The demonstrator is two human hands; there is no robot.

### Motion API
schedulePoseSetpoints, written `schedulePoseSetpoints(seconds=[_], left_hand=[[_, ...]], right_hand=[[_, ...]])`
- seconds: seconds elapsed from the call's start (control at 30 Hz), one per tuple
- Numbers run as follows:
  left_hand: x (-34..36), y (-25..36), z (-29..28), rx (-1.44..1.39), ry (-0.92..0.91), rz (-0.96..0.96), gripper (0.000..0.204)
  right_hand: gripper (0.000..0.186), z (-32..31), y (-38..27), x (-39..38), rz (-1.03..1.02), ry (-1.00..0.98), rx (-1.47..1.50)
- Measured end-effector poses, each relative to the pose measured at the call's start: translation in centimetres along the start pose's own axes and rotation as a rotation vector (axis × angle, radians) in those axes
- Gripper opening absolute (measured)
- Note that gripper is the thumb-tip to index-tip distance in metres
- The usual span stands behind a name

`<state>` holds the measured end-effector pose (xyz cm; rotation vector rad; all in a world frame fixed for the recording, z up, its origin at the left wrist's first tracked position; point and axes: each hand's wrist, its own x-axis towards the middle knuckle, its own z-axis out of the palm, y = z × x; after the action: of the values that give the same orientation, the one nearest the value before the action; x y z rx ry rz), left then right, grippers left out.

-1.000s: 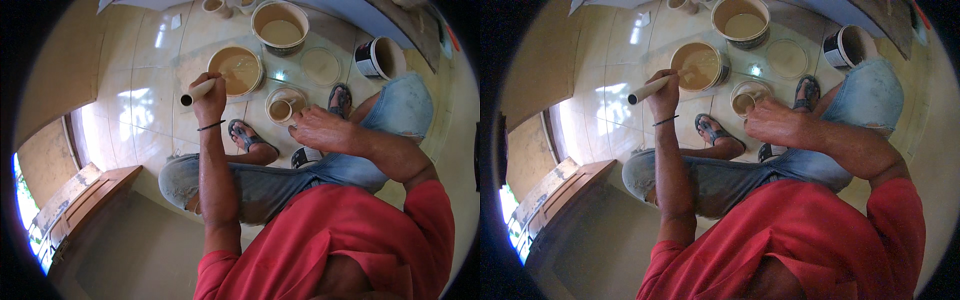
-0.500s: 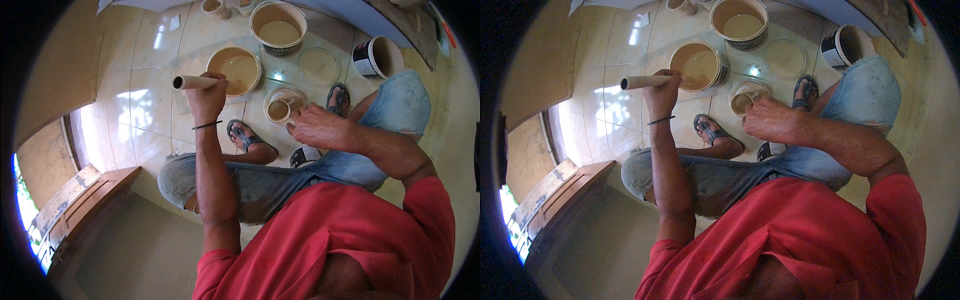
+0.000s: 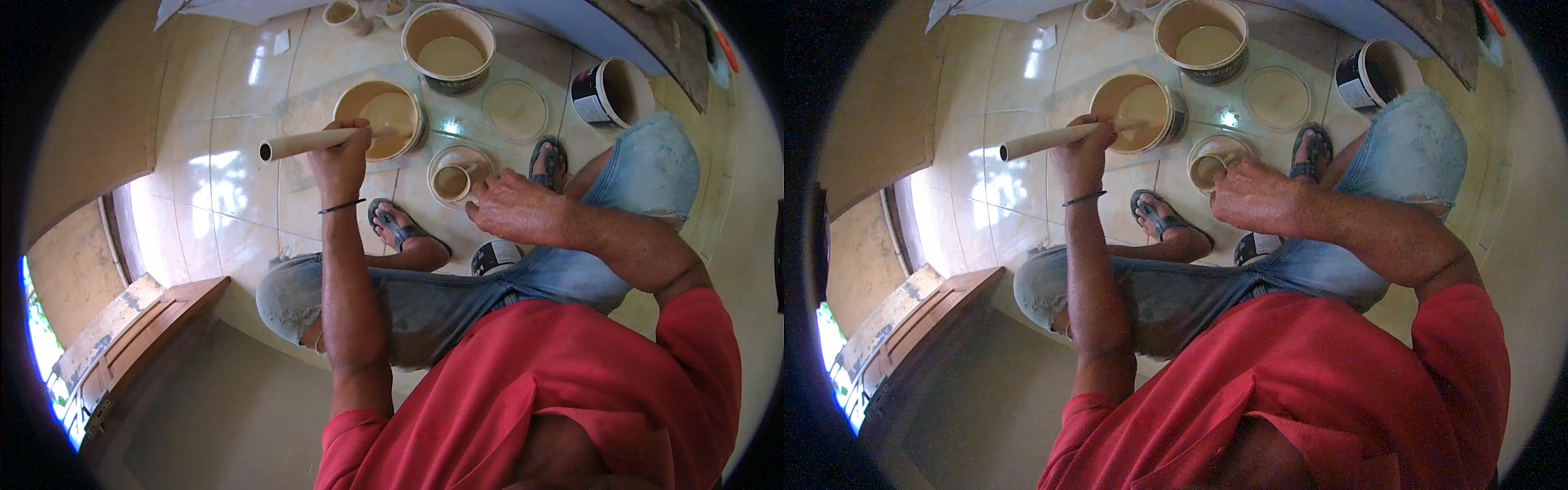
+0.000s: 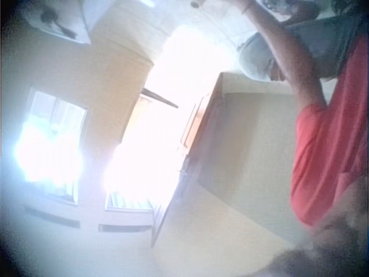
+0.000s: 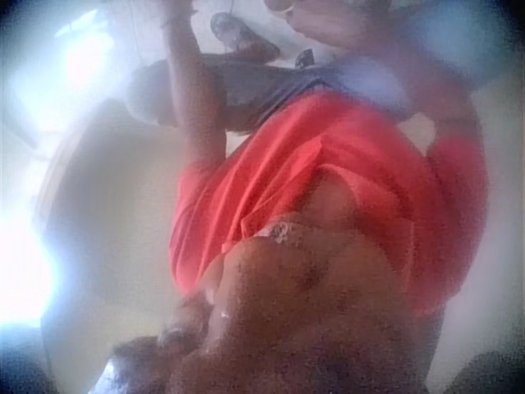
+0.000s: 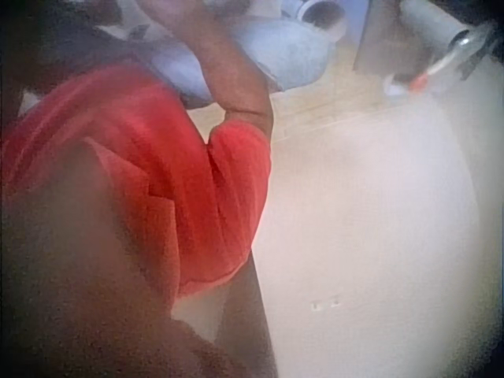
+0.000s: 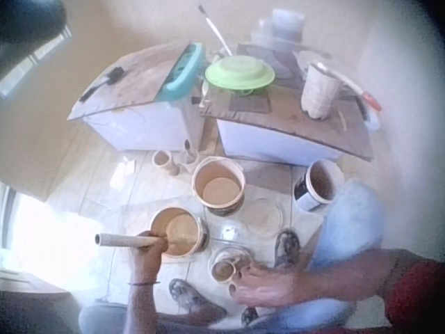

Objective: The person walks to a sink, washes a paintbrush, and returns to a room with paint supplies. They sit on the floor and stir paint in a bucket using a stick, then pour some paint into a smaller container.

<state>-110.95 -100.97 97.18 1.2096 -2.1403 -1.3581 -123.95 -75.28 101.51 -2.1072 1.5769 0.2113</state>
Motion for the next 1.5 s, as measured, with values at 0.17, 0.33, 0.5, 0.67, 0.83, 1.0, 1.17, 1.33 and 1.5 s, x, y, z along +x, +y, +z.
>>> schedulePoseSetpoints(seconds=[0.17,0.33,0.5,0.67,0.83,1.0,1.17,1.33,1.5], left_hand=[[0.4,-1.3,0.7,-0.059,0.200,0.142,0.016],[-0.2,1.3,-0.6,0.254,0.024,0.040,0.017],[0.3,-0.6,0.8,-0.023,0.029,0.020,0.016],[0.5,-0.8,0.7,0.056,0.155,0.121,0.017],[0.0,0.8,-0.4,0.116,-0.032,-0.008,0.017],[0.5,-1.0,1.5,-0.149,0.125,0.080,0.017],[0.4,0.2,0.7,0.000,0.100,0.039,0.018],[0.3,-1.1,1.2,-0.188,0.031,-0.018,0.017],[0.7,-1.8,0.9,0.019,0.164,0.139,0.017]], right_hand=[[0.022,0.0,0.0,0.1,0.006,0.008,0.008],[0.022,0.2,0.0,0.1,0.020,0.017,-0.008],[0.023,0.1,-0.1,0.2,0.002,0.007,0.000],[0.023,0.5,0.0,0.1,0.000,0.061,0.018],[0.022,0.3,0.0,0.2,0.007,0.020,0.002],[0.022,0.0,-0.1,0.1,-0.011,0.011,-0.009],[0.021,-0.1,-0.1,0.0,0.010,0.019,-0.018],[0.019,0.3,0.0,0.0,0.005,0.000,-0.011],[0.018,0.5,0.5,0.3,0.052,-0.009,0.017]])
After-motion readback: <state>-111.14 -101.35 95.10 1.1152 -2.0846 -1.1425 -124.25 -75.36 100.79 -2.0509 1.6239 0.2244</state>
